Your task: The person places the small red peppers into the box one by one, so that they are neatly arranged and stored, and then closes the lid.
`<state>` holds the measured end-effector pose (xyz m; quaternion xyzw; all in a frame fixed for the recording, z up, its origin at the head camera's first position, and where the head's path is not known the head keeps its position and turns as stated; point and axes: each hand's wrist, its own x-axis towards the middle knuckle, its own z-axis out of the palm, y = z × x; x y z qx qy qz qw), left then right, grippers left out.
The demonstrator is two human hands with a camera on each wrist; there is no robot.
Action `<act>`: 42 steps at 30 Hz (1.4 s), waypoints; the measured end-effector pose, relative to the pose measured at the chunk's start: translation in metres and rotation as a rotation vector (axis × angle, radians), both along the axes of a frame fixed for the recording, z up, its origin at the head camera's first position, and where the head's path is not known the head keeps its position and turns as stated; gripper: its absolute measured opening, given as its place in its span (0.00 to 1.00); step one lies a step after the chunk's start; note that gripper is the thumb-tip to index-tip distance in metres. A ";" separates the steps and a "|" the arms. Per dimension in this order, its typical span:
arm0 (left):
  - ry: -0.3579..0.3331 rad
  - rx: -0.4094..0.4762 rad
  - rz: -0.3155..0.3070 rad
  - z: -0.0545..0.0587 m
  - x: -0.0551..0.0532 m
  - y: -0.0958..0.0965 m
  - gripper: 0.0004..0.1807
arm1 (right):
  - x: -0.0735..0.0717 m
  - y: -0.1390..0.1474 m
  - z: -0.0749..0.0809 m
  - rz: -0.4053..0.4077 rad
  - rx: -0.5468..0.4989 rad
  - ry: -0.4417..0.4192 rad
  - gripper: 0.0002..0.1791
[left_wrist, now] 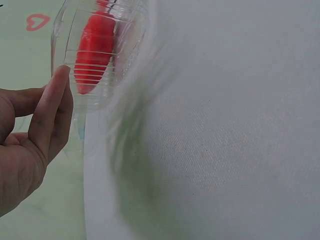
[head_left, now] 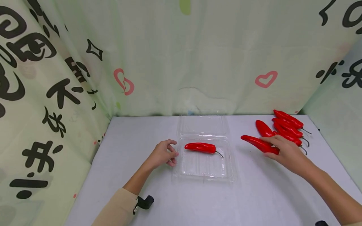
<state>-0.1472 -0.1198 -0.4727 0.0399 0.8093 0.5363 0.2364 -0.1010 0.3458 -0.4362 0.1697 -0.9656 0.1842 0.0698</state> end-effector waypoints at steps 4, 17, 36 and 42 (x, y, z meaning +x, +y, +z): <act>0.000 -0.001 0.000 0.001 0.000 0.001 0.29 | -0.004 -0.008 0.007 0.003 -0.003 -0.015 0.40; -0.007 0.006 0.009 0.002 0.000 0.001 0.29 | -0.014 -0.031 0.026 0.035 0.001 -0.108 0.42; -0.007 -0.027 0.014 0.003 0.000 0.002 0.29 | -0.025 -0.064 0.029 0.123 -0.038 -0.183 0.37; -0.008 -0.028 0.010 0.003 0.000 0.001 0.29 | -0.028 -0.075 0.031 0.144 -0.032 -0.213 0.35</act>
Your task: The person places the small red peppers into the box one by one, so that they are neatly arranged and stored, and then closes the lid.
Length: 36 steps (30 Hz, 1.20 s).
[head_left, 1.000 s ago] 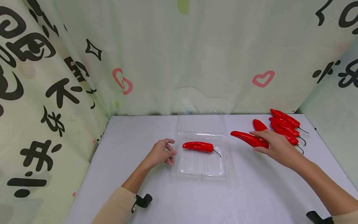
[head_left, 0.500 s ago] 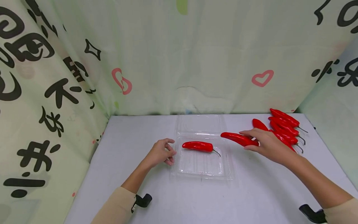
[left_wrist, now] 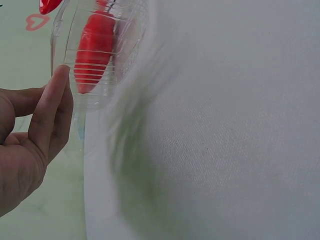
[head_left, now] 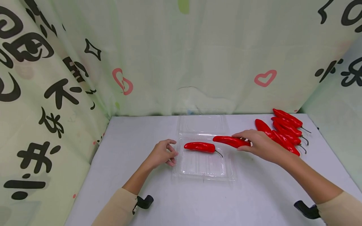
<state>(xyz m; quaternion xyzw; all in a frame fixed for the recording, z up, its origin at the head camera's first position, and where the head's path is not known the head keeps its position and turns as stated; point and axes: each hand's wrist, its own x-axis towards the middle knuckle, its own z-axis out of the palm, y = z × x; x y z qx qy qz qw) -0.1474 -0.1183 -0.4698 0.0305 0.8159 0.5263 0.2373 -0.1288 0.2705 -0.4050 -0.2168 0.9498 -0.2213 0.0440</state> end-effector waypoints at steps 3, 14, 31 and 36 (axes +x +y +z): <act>0.003 0.004 -0.003 0.000 0.000 0.000 0.29 | -0.002 -0.007 0.001 0.016 0.000 -0.030 0.34; 0.014 0.003 -0.017 0.000 -0.001 -0.001 0.29 | -0.011 -0.035 0.001 0.078 0.015 -0.115 0.30; 0.017 0.025 -0.019 -0.001 0.000 -0.002 0.28 | -0.025 -0.074 -0.007 0.179 -0.015 -0.193 0.26; 0.015 0.020 -0.017 -0.002 -0.001 -0.001 0.29 | -0.027 -0.082 -0.012 0.192 -0.006 -0.176 0.26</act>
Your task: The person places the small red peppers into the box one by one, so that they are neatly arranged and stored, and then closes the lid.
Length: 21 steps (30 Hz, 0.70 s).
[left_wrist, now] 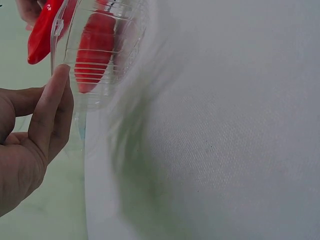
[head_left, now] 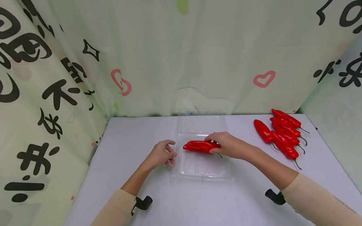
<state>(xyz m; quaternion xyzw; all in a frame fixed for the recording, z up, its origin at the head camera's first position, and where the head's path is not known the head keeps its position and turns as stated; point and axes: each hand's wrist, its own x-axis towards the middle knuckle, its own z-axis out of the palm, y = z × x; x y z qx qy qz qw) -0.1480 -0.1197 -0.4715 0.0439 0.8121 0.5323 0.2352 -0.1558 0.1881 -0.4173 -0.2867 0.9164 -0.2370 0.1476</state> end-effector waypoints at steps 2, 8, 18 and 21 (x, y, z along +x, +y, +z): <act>-0.001 -0.002 0.000 0.000 0.000 0.000 0.29 | 0.000 -0.003 -0.001 0.002 0.001 0.002 0.26; 0.001 0.003 0.001 0.001 0.000 0.000 0.28 | 0.000 -0.009 -0.006 0.013 -0.015 -0.002 0.25; -0.004 0.000 0.004 0.001 0.000 0.001 0.28 | 0.002 -0.015 -0.020 0.021 0.033 0.011 0.24; -0.005 0.007 0.005 0.001 0.000 0.001 0.28 | 0.003 -0.016 -0.023 0.022 0.050 0.021 0.24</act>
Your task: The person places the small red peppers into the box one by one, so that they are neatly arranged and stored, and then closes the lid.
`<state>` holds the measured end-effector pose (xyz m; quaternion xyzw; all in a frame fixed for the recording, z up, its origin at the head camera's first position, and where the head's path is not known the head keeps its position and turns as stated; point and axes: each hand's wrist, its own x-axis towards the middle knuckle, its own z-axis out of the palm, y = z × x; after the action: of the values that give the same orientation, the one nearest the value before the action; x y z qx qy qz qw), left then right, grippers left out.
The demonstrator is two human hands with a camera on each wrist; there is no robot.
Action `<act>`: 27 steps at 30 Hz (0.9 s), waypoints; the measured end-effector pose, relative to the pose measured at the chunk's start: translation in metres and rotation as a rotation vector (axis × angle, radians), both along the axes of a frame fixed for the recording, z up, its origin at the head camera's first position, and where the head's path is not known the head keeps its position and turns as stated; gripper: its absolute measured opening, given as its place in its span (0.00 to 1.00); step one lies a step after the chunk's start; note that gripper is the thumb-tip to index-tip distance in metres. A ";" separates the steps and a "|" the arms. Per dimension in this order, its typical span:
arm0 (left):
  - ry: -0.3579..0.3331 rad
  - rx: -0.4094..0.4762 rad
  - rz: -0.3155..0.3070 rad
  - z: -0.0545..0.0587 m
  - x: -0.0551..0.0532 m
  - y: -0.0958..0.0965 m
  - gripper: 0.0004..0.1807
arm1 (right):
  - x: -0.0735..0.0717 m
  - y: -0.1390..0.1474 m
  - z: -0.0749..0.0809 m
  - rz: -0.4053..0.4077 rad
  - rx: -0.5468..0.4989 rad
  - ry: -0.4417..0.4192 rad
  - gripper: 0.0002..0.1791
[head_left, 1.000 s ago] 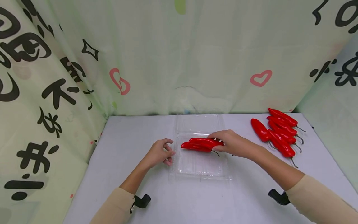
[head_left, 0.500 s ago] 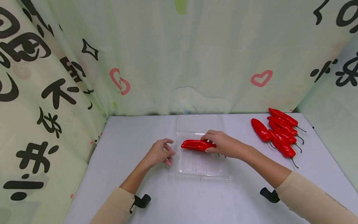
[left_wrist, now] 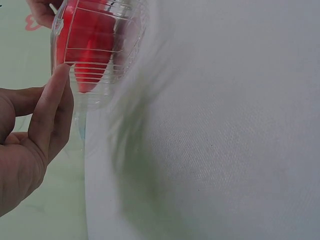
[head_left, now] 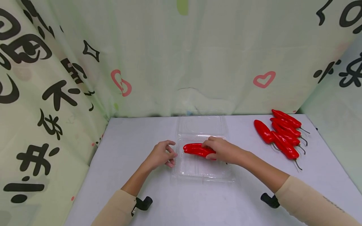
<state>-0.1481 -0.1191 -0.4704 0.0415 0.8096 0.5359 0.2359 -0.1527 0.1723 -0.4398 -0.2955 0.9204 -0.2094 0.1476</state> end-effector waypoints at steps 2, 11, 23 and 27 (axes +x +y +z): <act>0.000 0.006 0.000 0.000 0.000 0.000 0.28 | 0.001 -0.001 -0.001 0.003 0.011 0.016 0.23; 0.006 -0.008 -0.004 -0.002 -0.001 -0.001 0.28 | 0.005 -0.003 -0.006 0.033 0.019 0.059 0.21; 0.004 0.002 -0.013 -0.001 -0.001 -0.001 0.28 | 0.007 -0.006 -0.013 0.032 0.042 0.104 0.20; 0.001 -0.001 -0.016 -0.001 0.000 -0.001 0.28 | 0.009 -0.008 -0.014 0.013 0.060 0.097 0.21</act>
<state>-0.1485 -0.1203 -0.4716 0.0484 0.8096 0.5337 0.2396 -0.1442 0.1647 -0.4538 -0.3065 0.9304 -0.1662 0.1131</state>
